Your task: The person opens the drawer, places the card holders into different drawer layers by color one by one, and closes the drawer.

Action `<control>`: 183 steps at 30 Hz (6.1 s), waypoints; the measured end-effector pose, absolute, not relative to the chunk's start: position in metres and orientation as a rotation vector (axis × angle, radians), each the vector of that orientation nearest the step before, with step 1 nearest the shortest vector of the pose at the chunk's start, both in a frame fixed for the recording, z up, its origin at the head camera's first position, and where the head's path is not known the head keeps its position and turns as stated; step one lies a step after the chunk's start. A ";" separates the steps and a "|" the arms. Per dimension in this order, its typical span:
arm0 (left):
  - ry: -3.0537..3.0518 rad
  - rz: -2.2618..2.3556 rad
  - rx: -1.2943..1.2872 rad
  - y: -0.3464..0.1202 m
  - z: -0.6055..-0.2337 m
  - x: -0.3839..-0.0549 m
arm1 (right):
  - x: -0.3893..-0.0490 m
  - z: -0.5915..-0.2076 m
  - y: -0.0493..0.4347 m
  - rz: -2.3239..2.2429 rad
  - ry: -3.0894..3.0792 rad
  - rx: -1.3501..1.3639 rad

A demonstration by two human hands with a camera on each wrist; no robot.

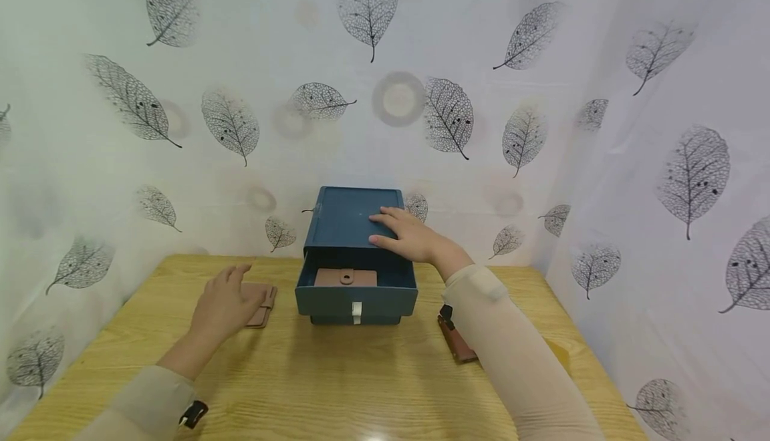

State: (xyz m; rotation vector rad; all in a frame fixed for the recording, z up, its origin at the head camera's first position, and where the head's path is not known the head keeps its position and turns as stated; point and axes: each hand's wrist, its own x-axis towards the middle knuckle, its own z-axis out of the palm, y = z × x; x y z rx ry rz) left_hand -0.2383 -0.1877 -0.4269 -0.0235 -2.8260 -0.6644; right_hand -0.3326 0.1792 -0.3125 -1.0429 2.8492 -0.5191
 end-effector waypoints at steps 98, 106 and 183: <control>-3.136 -0.825 0.283 -0.189 -0.463 -0.266 | -0.333 -0.315 0.181 -0.532 2.856 -1.040; -3.137 -0.770 0.213 -0.196 -0.466 -0.264 | -0.332 -0.313 0.180 -0.547 2.849 -1.045; -2.590 -0.627 -0.664 -0.175 -0.337 -0.216 | -0.332 -0.316 0.180 -0.556 2.856 -1.057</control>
